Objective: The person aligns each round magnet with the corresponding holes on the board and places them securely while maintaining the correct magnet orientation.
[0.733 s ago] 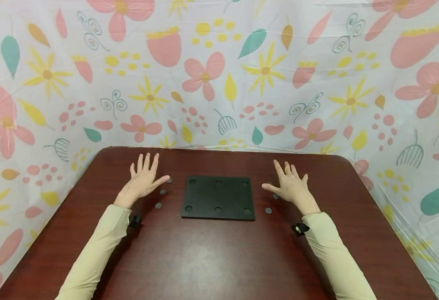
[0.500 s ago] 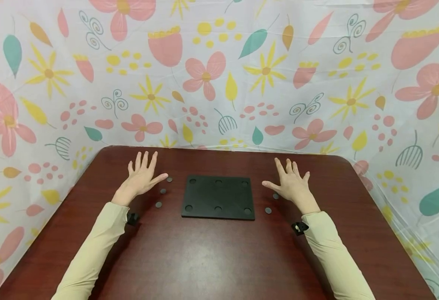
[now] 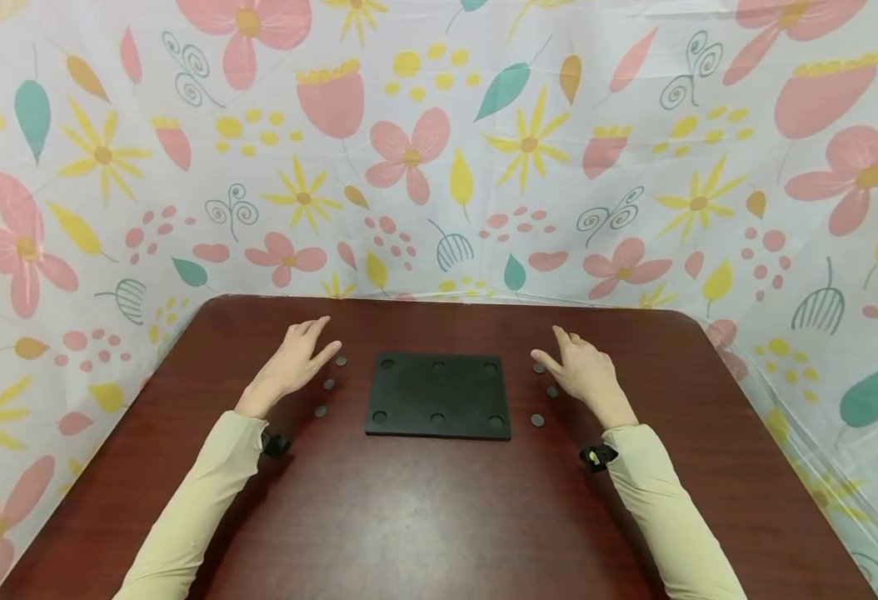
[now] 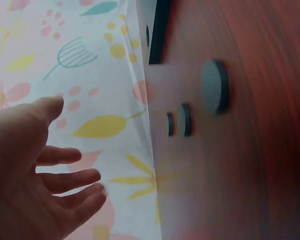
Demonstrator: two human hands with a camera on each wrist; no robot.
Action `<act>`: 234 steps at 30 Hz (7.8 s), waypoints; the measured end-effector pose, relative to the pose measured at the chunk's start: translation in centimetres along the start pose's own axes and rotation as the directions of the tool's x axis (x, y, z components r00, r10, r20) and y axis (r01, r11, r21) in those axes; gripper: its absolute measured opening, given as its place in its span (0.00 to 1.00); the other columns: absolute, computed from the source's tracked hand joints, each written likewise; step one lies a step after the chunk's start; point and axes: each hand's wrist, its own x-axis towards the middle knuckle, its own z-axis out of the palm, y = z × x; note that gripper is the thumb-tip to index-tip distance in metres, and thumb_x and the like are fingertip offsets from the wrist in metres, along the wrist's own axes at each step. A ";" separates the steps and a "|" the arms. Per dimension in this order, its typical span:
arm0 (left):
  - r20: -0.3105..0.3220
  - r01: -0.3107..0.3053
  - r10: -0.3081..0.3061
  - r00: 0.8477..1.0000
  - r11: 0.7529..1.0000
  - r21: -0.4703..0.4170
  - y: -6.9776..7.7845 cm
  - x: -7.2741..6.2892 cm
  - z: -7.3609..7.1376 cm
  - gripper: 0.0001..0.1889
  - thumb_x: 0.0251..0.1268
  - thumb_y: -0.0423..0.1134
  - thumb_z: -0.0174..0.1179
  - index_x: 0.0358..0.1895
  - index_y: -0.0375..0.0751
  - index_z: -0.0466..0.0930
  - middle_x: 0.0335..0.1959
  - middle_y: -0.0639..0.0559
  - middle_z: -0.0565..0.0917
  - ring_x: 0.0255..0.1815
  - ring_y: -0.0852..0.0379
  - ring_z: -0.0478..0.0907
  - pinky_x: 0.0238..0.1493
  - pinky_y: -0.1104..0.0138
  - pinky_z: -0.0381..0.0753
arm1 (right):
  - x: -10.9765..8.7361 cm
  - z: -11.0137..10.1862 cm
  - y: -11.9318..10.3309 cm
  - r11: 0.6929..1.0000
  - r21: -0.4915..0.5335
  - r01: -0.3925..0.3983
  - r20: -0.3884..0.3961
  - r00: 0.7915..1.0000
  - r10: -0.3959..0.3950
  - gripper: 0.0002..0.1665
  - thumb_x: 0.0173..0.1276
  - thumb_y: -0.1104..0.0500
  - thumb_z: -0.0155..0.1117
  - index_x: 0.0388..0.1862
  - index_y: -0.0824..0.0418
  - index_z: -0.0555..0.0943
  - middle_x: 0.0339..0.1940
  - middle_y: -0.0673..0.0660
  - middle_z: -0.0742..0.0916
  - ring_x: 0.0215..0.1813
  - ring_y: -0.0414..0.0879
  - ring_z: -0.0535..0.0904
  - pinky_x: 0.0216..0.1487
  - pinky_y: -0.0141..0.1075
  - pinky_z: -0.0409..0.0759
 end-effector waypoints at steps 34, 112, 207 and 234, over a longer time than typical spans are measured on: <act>0.212 0.219 -0.156 0.965 0.921 -0.321 2.8 0.6 4.0 0.22 0.74 0.41 0.53 0.64 0.31 0.73 0.39 0.40 0.87 0.32 0.55 0.83 0.25 0.70 0.70 | 0.9 2.0 0.9 0.973 0.229 -0.012 -0.035 0.999 0.020 0.19 0.73 0.57 0.57 0.53 0.70 0.81 0.44 0.70 0.85 0.32 0.53 0.80 0.32 0.44 0.76; 0.175 0.242 -0.193 0.965 0.912 -0.330 4.5 -0.1 6.5 0.22 0.66 0.38 0.62 0.63 0.35 0.76 0.28 0.50 0.86 0.25 0.60 0.79 0.19 0.70 0.63 | 2.9 2.2 2.3 0.932 0.355 -0.071 0.178 0.984 0.007 0.18 0.61 0.60 0.71 0.48 0.66 0.84 0.35 0.62 0.88 0.30 0.45 0.80 0.31 0.35 0.77; 0.200 0.278 -0.223 0.954 0.908 -0.314 4.8 -0.2 6.9 0.24 0.69 0.38 0.59 0.66 0.37 0.72 0.49 0.41 0.85 0.20 0.58 0.75 0.20 0.70 0.64 | 4.6 2.6 -4.4 0.816 0.566 0.119 -0.021 0.991 -0.130 0.13 0.65 0.58 0.67 0.45 0.63 0.82 0.39 0.64 0.87 0.37 0.55 0.86 0.34 0.41 0.85; 0.183 0.193 -0.148 0.972 0.946 -0.261 5.2 -0.3 6.4 0.22 0.70 0.36 0.57 0.65 0.32 0.72 0.51 0.37 0.84 0.16 0.60 0.74 0.21 0.71 0.66 | 5.6 2.9 -7.3 0.809 0.559 0.181 0.032 0.970 -0.239 0.11 0.63 0.58 0.70 0.42 0.61 0.83 0.36 0.60 0.88 0.34 0.57 0.84 0.33 0.43 0.83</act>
